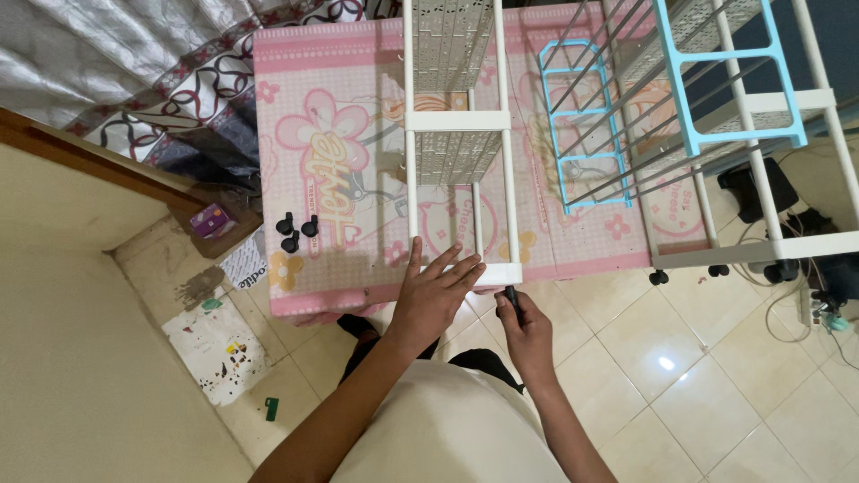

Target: The person assembles a white plastic rolling cart by attaching wheels to the base and connecting the frame sections. They handle the cart frame, wheels, and plastic connectors by hand, positioning and snapping parts together on a patterned mat.

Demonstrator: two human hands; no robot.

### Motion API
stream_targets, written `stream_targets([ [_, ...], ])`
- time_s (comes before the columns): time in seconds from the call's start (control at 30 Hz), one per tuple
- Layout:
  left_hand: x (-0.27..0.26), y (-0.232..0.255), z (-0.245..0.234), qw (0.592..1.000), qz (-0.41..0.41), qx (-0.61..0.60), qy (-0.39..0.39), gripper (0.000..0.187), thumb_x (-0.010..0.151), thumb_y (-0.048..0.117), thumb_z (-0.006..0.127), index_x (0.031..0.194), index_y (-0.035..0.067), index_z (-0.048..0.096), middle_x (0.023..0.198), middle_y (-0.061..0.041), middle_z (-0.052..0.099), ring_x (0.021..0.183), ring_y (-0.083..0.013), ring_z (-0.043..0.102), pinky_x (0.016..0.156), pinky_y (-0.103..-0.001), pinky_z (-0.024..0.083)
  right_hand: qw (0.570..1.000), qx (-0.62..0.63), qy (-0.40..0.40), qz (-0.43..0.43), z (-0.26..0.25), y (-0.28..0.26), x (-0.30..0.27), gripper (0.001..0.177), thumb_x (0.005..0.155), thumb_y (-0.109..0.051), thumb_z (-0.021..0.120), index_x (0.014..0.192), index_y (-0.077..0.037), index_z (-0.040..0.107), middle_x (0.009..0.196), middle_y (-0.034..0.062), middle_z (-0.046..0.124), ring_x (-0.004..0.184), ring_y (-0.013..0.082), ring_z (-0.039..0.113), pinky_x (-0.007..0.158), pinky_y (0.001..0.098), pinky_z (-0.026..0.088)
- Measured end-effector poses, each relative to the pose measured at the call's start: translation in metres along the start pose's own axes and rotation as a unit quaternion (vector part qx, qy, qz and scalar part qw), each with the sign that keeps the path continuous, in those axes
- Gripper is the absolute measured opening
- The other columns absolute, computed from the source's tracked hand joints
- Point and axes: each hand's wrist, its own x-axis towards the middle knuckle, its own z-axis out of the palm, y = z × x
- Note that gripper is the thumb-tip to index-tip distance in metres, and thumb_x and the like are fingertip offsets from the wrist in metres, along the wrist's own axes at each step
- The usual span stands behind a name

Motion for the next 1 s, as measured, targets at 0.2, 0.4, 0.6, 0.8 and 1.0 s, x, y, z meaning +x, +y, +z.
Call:
stream_targets([
  [0.2, 0.0, 0.0, -0.01, 0.998, -0.001, -0.062, 0.019, 0.041, 0.094, 0.018, 0.07, 0.135, 0.014, 0.068, 0.145, 0.0, 0.062, 0.146, -0.0232, 0.046, 0.127, -0.067, 0.005, 0.961, 0.203, -0.106, 0.154, -0.001, -0.015, -0.003, 0.031, 0.104, -0.029, 0.053, 0.113, -0.003, 0.068, 0.076, 0.0003, 0.063, 0.053, 0.004, 0.04, 0.045, 0.0219, 0.029],
  [0.4, -0.013, 0.009, -0.039, 0.988, 0.004, -0.152, 0.037, 0.04, 0.087, 0.026, 0.08, 0.125, 0.019, 0.072, 0.138, -0.003, 0.059, 0.148, -0.0299, 0.036, 0.123, -0.071, 0.0, 0.964, 0.198, -0.132, 0.116, 0.001, -0.043, -0.001, 0.032, 0.109, -0.03, 0.054, 0.115, -0.002, 0.069, 0.079, 0.0031, 0.061, 0.057, 0.0046, 0.045, 0.047, 0.0214, 0.031],
  [0.6, -0.024, 0.008, -0.061, 0.984, -0.044, -0.156, 0.073, 0.051, 0.079, 0.031, 0.084, 0.122, 0.009, 0.066, 0.128, -0.005, 0.061, 0.142, -0.032, 0.043, 0.124, -0.072, 0.002, 0.953, 0.213, -0.195, 0.096, 0.034, -0.07, 0.009, 0.03, 0.105, -0.029, 0.058, 0.119, -0.003, 0.064, 0.094, 0.0069, 0.074, 0.065, 0.0053, 0.059, 0.054, 0.0202, 0.046],
  [0.8, -0.043, -0.019, -0.077, 0.978, -0.108, -0.126, 0.127, 0.045, 0.076, 0.029, 0.085, 0.115, 0.011, 0.068, 0.115, -0.004, 0.066, 0.129, -0.0306, 0.054, 0.127, -0.067, 0.008, 0.956, 0.147, -0.235, 0.1, 0.072, -0.107, 0.016, 0.039, 0.105, -0.031, 0.052, 0.136, -0.009, 0.047, 0.078, 0.0103, 0.069, 0.056, 0.01, 0.059, 0.044, 0.0207, 0.038],
  [1.0, -0.068, -0.067, -0.091, 0.966, -0.165, -0.103, 0.171, 0.041, 0.079, 0.025, 0.086, 0.114, 0.012, 0.069, 0.112, -0.003, 0.066, 0.122, -0.0289, 0.056, 0.124, -0.065, 0.015, 0.958, 0.112, -0.261, 0.038, 0.119, -0.13, 0.021, 0.042, 0.099, -0.012, 0.056, 0.139, -0.007, 0.043, 0.114, 0.0097, 0.065, 0.079, 0.0138, 0.067, 0.048, 0.0283, 0.058],
])
